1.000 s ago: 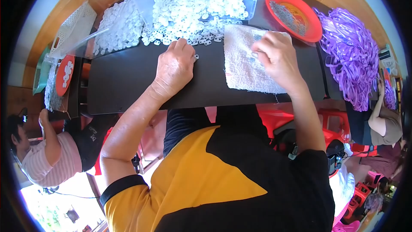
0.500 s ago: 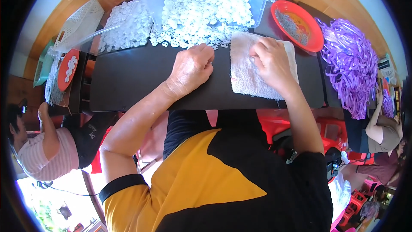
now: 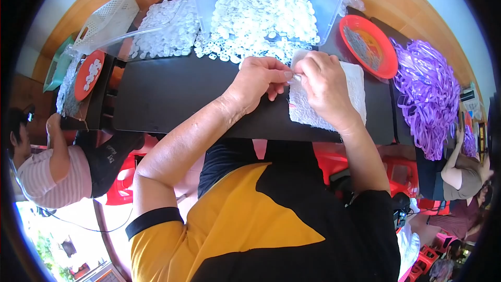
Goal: Picking small white plastic components from a storage bin and placing them onto a cloth for inspection or sorting.
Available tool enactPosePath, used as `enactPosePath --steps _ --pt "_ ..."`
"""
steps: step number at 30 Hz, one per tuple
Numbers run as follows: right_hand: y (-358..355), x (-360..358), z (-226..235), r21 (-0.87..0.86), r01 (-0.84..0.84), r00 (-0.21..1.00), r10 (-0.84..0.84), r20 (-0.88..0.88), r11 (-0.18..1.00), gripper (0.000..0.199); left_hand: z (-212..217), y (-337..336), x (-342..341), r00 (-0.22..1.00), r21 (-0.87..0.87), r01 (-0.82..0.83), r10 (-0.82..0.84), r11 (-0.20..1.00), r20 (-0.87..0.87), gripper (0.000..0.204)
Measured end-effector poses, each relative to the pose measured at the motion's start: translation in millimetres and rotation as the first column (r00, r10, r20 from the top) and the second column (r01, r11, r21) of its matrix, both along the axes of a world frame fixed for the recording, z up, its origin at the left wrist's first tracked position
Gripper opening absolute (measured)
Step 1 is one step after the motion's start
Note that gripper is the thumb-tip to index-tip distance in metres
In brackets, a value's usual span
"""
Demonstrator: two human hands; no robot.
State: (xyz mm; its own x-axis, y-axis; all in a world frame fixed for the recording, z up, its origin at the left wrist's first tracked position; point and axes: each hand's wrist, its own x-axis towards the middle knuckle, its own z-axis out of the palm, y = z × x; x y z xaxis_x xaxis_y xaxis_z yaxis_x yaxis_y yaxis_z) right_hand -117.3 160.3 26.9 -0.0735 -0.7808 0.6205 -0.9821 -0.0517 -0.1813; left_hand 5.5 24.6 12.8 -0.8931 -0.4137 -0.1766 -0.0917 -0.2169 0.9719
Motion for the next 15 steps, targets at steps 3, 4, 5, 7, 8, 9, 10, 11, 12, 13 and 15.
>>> enactPosePath --steps 3,4,5,7,8,9,10,11,12,13,15 --pt "-8.5 2.8 2.0 0.048 0.034 0.993 -0.028 -0.117 0.998 0.015 -0.3 -4.7 2.3 0.999 0.239 -0.042 0.043 0.97 -0.001 0.01" --pt "-11.6 4.0 4.6 0.053 0.034 0.991 -0.027 -0.135 0.998 0.014 -1.2 -7.6 2.6 0.999 0.273 -0.04 0.044 0.961 -0.008 0.011" --pt "-14.3 4.5 6.8 0.058 0.035 0.988 -0.025 -0.153 0.998 0.012 -1.1 -10.4 2.5 0.999 0.306 -0.038 0.045 0.951 -0.015 0.011" --pt "-20.6 0.6 9.1 0.03 -0.009 0.998 0.011 -0.069 1.0 0.011 1.3 -16.1 1.6 0.998 0.333 -0.038 0.054 0.942 -0.039 0.011" --pt "-23.7 -1.9 9.8 0.001 -0.048 0.999 0.048 0.02 0.999 0.01 2.6 -18.8 1.4 0.996 0.361 -0.035 0.061 0.932 -0.059 0.011" --pt "-26.2 -4.2 9.2 -0.002 -0.053 0.998 0.053 0.014 0.999 0.01 3.4 -20.5 0.7 0.996 0.358 -0.038 0.066 0.933 -0.065 0.011" --pt "-28.6 -7.1 8.4 -0.024 -0.092 0.978 0.095 0.184 0.995 0.011 4.6 -21.7 -1.4 0.993 0.387 -0.046 0.085 0.921 -0.085 0.011" --pt "-30.6 -9.9 7.9 -0.051 -0.127 0.927 0.136 0.348 0.991 0.012 5.5 -23.1 -3.5 0.989 0.416 -0.053 0.105 0.908 -0.104 0.011" --pt "-31.4 -11.8 8.0 -0.051 -0.137 0.901 0.146 0.408 0.989 0.01 5.6 -24.9 -5.7 0.988 0.413 -0.053 0.108 0.909 -0.111 0.011" --pt "-32.9 -12.0 8.8 -0.054 -0.142 0.903 0.151 0.403 0.988 0.01 4.7 -27.0 -7.7 0.986 0.423 -0.06 0.118 0.904 -0.114 0.012" --pt "-36.6 -12.9 9.9 -0.055 -0.143 0.846 0.151 0.512 0.988 0.008 3.4 -30.3 -10.7 0.984 0.431 -0.068 0.132 0.9 -0.12 0.012"
